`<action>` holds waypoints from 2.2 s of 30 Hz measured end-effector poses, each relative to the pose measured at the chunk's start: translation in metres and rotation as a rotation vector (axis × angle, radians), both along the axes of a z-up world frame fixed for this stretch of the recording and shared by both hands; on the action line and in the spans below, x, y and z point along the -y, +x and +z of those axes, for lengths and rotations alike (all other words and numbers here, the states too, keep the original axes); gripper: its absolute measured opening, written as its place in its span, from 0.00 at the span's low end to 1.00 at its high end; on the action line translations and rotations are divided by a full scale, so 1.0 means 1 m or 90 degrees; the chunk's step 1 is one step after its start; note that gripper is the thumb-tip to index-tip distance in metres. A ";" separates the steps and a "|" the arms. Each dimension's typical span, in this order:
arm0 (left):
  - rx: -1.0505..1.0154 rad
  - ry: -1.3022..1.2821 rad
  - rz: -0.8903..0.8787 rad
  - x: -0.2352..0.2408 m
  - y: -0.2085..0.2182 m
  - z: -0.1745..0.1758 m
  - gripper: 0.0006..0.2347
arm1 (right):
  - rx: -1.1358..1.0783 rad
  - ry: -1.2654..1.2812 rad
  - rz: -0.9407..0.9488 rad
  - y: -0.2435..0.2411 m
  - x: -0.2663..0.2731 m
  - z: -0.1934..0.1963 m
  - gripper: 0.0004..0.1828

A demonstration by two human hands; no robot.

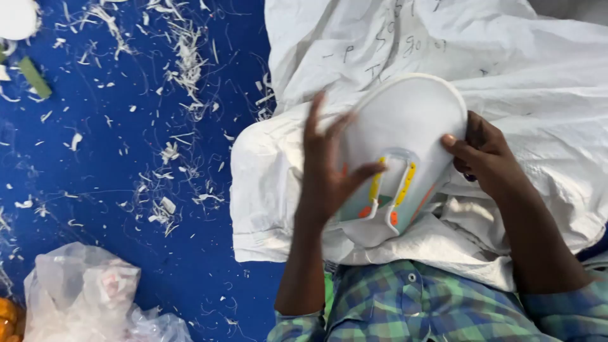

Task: The person trims excess material from shoe components using a small snip tool.

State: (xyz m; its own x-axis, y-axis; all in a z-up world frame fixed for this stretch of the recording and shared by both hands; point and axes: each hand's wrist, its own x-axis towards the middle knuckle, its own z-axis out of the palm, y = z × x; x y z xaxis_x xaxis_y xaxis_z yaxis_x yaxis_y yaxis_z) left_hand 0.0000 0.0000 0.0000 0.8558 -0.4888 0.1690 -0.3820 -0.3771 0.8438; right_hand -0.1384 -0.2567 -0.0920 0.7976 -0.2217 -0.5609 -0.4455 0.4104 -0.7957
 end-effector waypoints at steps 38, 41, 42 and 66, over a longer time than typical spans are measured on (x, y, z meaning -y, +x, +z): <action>-0.068 0.062 0.035 0.040 -0.016 -0.057 0.08 | 0.207 -0.681 0.228 0.026 -0.017 0.029 0.09; -0.011 0.069 0.029 0.045 -0.013 -0.043 0.19 | 0.167 -0.657 0.152 0.017 -0.003 0.025 0.13; 0.049 0.081 -0.022 0.047 -0.013 -0.039 0.26 | 0.139 -0.672 0.128 0.013 0.001 0.026 0.15; 0.065 0.123 -0.137 0.070 -0.022 -0.064 0.02 | 0.173 -0.817 0.395 0.022 -0.017 0.025 0.09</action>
